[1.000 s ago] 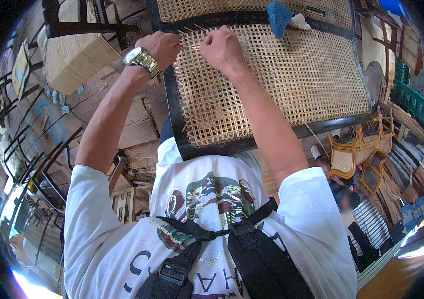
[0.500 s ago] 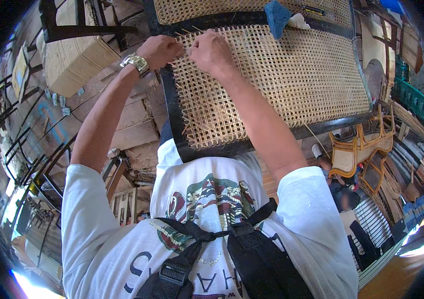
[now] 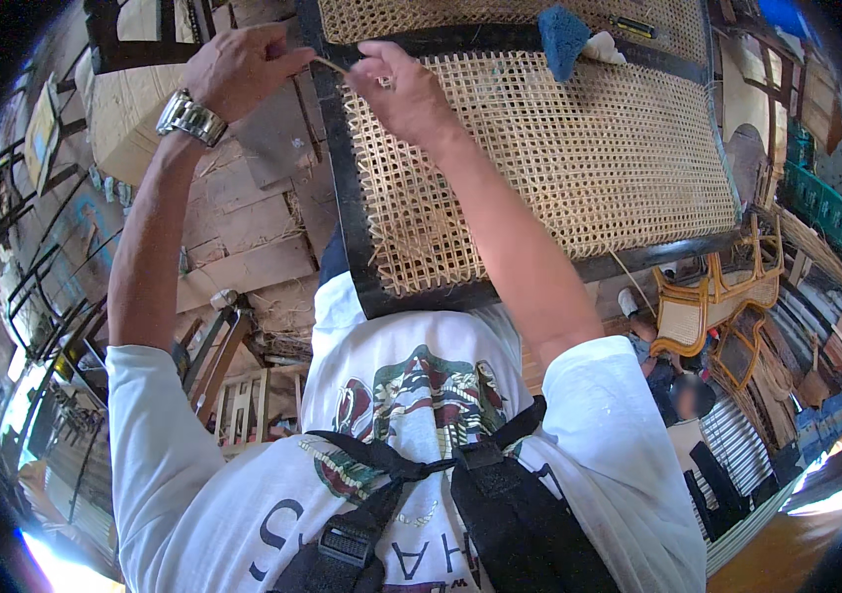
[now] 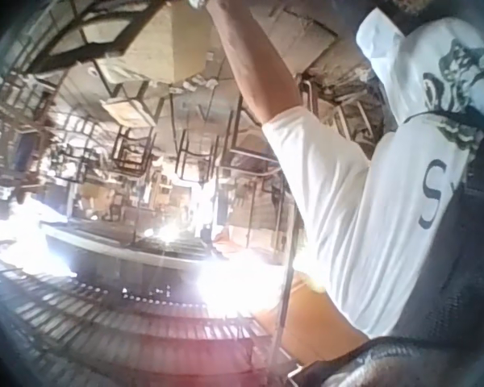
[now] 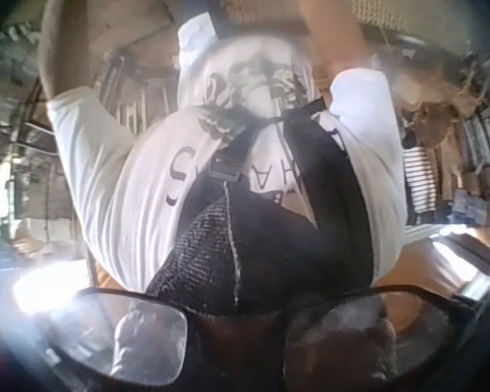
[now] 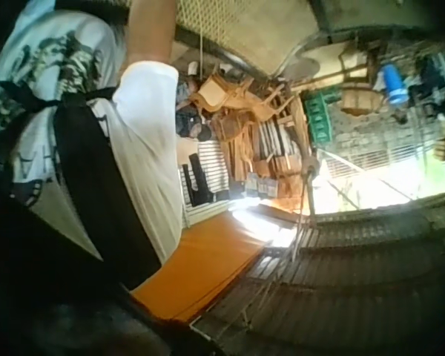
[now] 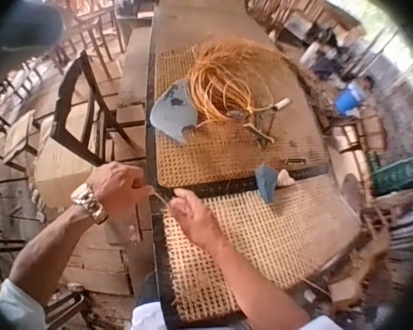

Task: Repairing the woven seat of a cane chair by weaving rattan strips through the frame and tightening them.

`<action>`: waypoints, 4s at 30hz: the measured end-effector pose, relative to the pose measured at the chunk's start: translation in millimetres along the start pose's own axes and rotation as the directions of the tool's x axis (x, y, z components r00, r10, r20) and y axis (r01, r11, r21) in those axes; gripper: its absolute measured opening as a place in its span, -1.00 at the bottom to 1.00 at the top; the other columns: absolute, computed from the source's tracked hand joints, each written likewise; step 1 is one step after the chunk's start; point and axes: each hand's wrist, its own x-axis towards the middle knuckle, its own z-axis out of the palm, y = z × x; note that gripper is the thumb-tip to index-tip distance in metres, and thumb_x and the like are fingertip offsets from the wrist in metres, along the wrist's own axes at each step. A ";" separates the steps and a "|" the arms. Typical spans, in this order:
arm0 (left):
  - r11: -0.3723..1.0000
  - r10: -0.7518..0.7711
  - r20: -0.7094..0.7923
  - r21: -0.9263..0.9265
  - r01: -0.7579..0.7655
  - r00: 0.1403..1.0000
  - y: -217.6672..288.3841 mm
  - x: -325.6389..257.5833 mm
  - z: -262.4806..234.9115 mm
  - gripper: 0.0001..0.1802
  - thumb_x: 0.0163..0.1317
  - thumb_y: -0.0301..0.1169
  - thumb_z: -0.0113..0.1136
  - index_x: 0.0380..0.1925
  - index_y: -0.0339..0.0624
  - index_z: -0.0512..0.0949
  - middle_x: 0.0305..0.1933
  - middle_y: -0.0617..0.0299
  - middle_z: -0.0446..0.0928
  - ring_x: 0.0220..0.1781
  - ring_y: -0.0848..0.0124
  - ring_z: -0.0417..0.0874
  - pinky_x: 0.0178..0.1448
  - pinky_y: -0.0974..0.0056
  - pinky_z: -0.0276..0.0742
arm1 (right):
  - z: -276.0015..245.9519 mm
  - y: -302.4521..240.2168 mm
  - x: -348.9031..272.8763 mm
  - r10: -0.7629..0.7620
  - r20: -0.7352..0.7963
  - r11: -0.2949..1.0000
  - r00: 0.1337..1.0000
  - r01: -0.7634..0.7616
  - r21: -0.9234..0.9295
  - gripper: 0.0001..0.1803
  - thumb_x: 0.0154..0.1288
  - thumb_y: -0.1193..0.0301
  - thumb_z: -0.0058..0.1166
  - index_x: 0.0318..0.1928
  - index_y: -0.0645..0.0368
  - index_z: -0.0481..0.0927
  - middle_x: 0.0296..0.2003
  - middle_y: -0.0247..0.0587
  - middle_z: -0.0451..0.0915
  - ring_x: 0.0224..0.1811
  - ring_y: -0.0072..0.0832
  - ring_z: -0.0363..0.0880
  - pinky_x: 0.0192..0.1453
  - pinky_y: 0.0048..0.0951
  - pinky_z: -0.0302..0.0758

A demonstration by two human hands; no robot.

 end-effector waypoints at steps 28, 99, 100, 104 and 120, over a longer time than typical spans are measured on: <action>0.977 0.002 0.153 -0.212 0.031 0.988 28.5 23.3 91.6 -0.45 0.22 0.22 0.27 -0.37 -0.09 0.72 -0.41 0.06 0.71 -0.24 0.04 0.76 -0.18 0.04 0.67 | 8.8 18.6 0.4 -0.021 0.013 0.859 1.000 0.025 -0.511 -0.86 0.17 0.42 0.20 -0.38 0.27 0.68 -0.12 0.12 0.55 -0.11 -0.02 0.64 0.00 -0.06 0.62; 0.533 -0.464 -0.015 -0.803 0.265 0.886 -58.5 -39.1 103.3 -0.56 0.38 0.00 0.26 -0.39 -0.17 0.64 -0.55 0.38 0.56 -0.56 0.63 0.47 -0.47 0.43 0.36 | 34.5 13.0 20.8 -0.273 0.042 0.908 0.961 0.272 -0.319 -0.91 0.32 0.32 0.25 -0.22 0.00 0.69 -0.21 -0.31 0.61 -0.21 -0.34 0.69 -0.19 -0.30 0.61; 0.538 -0.418 0.018 -0.800 0.264 0.908 -49.5 -41.6 111.4 -0.57 0.39 -0.02 0.25 -0.39 -0.19 0.62 -0.55 0.38 0.57 -0.57 0.62 0.47 -0.46 0.41 0.36 | 30.4 7.9 22.6 -0.125 0.076 0.970 0.989 0.138 -0.199 -0.88 0.34 0.29 0.23 -0.22 0.03 0.68 -0.23 -0.27 0.65 -0.22 -0.32 0.70 -0.17 -0.28 0.62; 0.656 -0.339 -0.018 -0.721 0.223 0.941 -29.8 -40.4 138.7 -0.58 0.42 -0.06 0.22 -0.39 -0.22 0.60 -0.56 0.37 0.56 -0.56 0.59 0.49 -0.45 0.37 0.39 | 26.6 3.9 27.9 0.098 -0.018 0.990 0.995 -0.099 -0.104 -0.79 0.35 0.23 0.25 -0.20 0.10 0.68 -0.34 -0.22 0.75 -0.28 -0.31 0.72 -0.16 -0.31 0.61; 0.707 -0.360 -0.042 -0.664 0.244 0.932 -20.1 -38.1 144.2 -0.57 0.40 -0.04 0.19 -0.33 -0.24 0.63 -0.51 0.19 0.65 -0.47 0.38 0.66 -0.34 0.22 0.52 | 10.2 -6.1 38.7 0.408 0.089 0.810 0.909 -0.315 -0.495 -0.79 0.06 0.36 0.11 -0.46 0.17 0.76 -0.36 0.16 0.72 -0.25 -0.04 0.74 -0.05 -0.10 0.66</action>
